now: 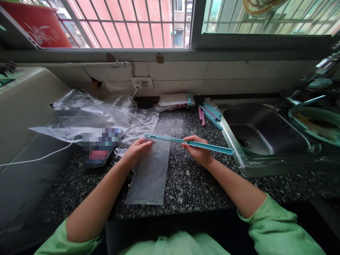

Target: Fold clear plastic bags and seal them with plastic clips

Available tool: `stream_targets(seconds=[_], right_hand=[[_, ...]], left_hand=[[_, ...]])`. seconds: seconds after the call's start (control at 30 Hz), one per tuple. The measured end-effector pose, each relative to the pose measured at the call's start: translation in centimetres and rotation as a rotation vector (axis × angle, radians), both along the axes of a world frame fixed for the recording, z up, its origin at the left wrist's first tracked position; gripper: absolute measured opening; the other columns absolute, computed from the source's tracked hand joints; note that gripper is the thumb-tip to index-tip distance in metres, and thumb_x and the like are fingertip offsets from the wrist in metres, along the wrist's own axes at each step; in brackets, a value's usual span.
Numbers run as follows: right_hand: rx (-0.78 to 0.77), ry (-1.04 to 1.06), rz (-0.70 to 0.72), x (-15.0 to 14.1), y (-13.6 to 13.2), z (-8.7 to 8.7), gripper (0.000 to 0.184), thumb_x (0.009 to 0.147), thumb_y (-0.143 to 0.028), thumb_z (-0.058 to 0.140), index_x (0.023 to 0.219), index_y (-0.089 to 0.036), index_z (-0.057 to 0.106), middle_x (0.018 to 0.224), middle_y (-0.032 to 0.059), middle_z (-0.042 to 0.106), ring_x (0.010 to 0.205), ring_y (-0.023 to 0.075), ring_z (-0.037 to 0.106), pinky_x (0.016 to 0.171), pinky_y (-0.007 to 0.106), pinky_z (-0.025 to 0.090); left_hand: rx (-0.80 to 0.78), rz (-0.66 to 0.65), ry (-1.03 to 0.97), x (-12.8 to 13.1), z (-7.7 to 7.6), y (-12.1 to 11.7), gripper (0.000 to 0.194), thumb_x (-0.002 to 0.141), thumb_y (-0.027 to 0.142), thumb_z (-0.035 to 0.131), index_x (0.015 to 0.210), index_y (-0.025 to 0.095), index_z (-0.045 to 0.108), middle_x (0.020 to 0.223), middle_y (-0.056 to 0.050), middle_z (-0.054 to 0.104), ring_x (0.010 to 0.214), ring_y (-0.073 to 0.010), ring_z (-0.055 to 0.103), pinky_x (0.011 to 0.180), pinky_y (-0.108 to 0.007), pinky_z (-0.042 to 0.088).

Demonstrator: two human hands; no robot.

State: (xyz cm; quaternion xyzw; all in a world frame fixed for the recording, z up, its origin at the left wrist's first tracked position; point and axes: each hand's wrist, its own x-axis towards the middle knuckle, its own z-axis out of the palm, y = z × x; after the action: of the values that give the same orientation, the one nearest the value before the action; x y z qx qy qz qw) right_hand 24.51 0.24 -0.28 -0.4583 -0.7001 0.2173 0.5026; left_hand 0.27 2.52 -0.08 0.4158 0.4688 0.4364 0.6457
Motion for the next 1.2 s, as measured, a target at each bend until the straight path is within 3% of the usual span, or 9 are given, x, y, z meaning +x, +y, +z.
stream_targets(seconds=[0.27, 0.43, 0.63, 0.77, 0.97, 1.2], right_hand=[[-0.041, 0.199, -0.163, 0.8, 1.3, -0.8, 0.023, 0.070, -0.039, 0.067, 0.080, -0.020, 0.058, 0.067, -0.0005, 0.064, 0.058, 0.0155, 0.065, 0.056, 0.029, 0.055], [-0.048, 0.259, -0.173, 0.9, 1.8, -1.0, 0.022, 0.070, -0.036, 0.067, 0.080, -0.020, 0.057, 0.068, -0.0008, 0.064, 0.061, 0.0161, 0.066, 0.061, 0.031, 0.055], [-0.027, 0.226, -0.176, 1.0, 1.7, -1.0, 0.021, 0.070, -0.035, 0.067, 0.080, -0.020, 0.058, 0.068, -0.0006, 0.064, 0.061, 0.0154, 0.066, 0.059, 0.030, 0.055], [-0.054, 0.200, -0.159, 0.5, 1.2, -0.7, 0.021, 0.070, -0.036, 0.067, 0.080, -0.020, 0.058, 0.067, -0.0004, 0.064, 0.060, 0.0156, 0.066, 0.058, 0.029, 0.055], [-0.086, 0.199, -0.102, -1.0, -0.4, -0.1, 0.019, 0.071, -0.034, 0.067, 0.080, -0.020, 0.058, 0.068, -0.0002, 0.065, 0.060, 0.0150, 0.066, 0.058, 0.028, 0.055], [-0.166, 0.211, -0.025, -1.6, -1.0, 0.1, 0.018, 0.070, -0.035, 0.068, 0.077, -0.021, 0.059, 0.068, -0.0004, 0.066, 0.059, 0.0151, 0.065, 0.057, 0.027, 0.056]], left_hand=[[-0.048, -0.134, 0.136, 0.0, 0.6, -0.5, 0.027, 0.063, 0.035, 0.061, 0.083, 0.018, 0.052, 0.058, 0.001, 0.061, 0.044, -0.0135, 0.056, 0.043, -0.022, 0.038], [-0.063, -0.199, 0.079, 0.1, 1.0, -0.9, 0.036, 0.061, 0.032, 0.063, 0.093, 0.020, 0.051, 0.067, -0.001, 0.066, 0.050, -0.0145, 0.060, 0.050, -0.024, 0.043], [-0.020, -0.241, -0.049, -0.1, 0.6, -0.8, 0.049, 0.062, 0.035, 0.069, 0.106, 0.019, 0.054, 0.068, -0.001, 0.066, 0.052, -0.0107, 0.057, 0.051, -0.020, 0.039], [0.022, -0.176, -0.187, 0.3, 0.5, -1.0, 0.043, 0.057, 0.034, 0.075, 0.095, 0.017, 0.064, 0.059, 0.002, 0.060, 0.050, -0.0064, 0.050, 0.050, -0.018, 0.034], [0.003, -0.057, -0.209, 1.3, 0.5, -1.3, 0.035, 0.047, 0.037, 0.079, 0.068, 0.012, 0.066, 0.052, 0.002, 0.056, 0.047, -0.0045, 0.044, 0.048, -0.017, 0.031], [-0.116, -0.099, -0.239, 1.5, 0.0, -1.4, 0.033, 0.049, 0.035, 0.078, 0.063, 0.012, 0.060, 0.052, 0.003, 0.053, 0.044, -0.0050, 0.044, 0.045, -0.018, 0.029]])
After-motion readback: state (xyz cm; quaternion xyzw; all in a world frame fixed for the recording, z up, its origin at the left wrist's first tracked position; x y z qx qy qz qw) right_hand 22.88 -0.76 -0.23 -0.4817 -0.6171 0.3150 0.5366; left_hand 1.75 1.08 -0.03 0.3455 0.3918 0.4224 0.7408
